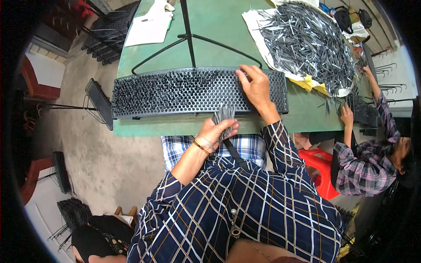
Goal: Manual assembly of metal components by inserting small pins into a mesh grid.
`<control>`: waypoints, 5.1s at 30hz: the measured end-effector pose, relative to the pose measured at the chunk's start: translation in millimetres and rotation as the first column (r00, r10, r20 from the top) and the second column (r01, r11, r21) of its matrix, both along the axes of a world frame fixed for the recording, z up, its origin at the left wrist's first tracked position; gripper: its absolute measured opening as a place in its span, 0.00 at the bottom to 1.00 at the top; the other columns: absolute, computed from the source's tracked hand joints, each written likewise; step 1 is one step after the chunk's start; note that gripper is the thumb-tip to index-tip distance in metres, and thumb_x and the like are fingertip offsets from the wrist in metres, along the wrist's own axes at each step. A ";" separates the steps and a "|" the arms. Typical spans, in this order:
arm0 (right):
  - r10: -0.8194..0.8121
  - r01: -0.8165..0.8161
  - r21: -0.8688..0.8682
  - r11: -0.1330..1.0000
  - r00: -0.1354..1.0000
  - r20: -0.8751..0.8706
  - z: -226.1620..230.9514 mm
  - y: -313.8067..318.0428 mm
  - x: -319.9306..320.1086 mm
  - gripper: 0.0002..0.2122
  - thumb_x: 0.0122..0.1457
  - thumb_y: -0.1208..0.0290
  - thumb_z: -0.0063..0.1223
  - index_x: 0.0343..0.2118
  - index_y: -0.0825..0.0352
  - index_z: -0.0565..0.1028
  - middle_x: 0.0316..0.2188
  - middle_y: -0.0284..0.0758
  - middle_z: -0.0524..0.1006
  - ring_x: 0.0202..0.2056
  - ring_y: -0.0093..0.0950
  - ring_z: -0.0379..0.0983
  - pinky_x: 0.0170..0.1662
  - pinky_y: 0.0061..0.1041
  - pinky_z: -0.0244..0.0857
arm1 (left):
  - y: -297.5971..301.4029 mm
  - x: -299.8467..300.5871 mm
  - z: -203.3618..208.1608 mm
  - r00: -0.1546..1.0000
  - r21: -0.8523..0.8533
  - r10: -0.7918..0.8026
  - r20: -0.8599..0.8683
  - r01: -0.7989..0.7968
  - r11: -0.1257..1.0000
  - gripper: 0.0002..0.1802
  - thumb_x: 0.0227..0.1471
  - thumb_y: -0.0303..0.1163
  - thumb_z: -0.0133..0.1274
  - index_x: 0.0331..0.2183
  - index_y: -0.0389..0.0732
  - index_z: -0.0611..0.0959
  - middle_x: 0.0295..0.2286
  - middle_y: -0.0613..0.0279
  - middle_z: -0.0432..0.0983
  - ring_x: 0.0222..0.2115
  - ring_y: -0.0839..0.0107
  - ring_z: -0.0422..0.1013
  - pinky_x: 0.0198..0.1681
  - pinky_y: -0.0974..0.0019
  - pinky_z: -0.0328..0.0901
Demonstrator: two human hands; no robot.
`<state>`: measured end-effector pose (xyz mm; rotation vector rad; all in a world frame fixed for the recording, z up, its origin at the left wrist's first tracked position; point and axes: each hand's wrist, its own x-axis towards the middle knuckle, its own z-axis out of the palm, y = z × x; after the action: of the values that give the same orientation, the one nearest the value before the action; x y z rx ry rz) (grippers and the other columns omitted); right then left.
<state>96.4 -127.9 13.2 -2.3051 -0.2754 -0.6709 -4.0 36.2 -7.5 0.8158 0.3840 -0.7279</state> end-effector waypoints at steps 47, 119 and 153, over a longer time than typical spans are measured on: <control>0.075 -0.077 0.095 0.992 0.997 0.027 -1.0 -12.6 13.9 0.06 0.53 0.73 0.53 0.32 0.68 0.77 0.29 0.40 0.77 0.30 0.38 0.74 0.33 0.28 0.67 | -10.1 -4.4 4.6 0.993 0.028 0.030 -0.110 -0.028 0.999 0.09 0.49 0.30 0.56 0.34 0.38 0.77 0.29 0.63 0.76 0.28 0.74 0.73 0.31 0.71 0.72; 0.528 -0.032 0.629 0.777 0.578 -0.622 18.4 -17.4 -56.9 0.10 0.51 0.68 0.58 0.31 0.70 0.79 0.20 0.28 0.75 0.19 0.14 0.64 0.21 0.14 0.58 | -15.2 -2.1 7.0 0.997 0.033 0.077 0.027 -0.078 0.996 0.09 0.50 0.28 0.54 0.36 0.37 0.76 0.30 0.61 0.75 0.30 0.70 0.74 0.29 0.70 0.72; 0.493 -0.010 0.630 0.777 0.632 -0.598 17.1 -20.4 -70.5 0.10 0.51 0.71 0.58 0.34 0.72 0.78 0.22 0.29 0.76 0.21 0.13 0.67 0.23 0.12 0.61 | -25.9 -2.5 10.6 0.989 0.191 0.129 0.071 -0.141 0.971 0.10 0.49 0.26 0.53 0.35 0.32 0.76 0.30 0.57 0.76 0.27 0.69 0.75 0.26 0.71 0.73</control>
<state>25.9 -148.3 30.4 -1.6867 -0.0040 0.3591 -6.5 10.4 3.1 0.9843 0.4589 -0.5432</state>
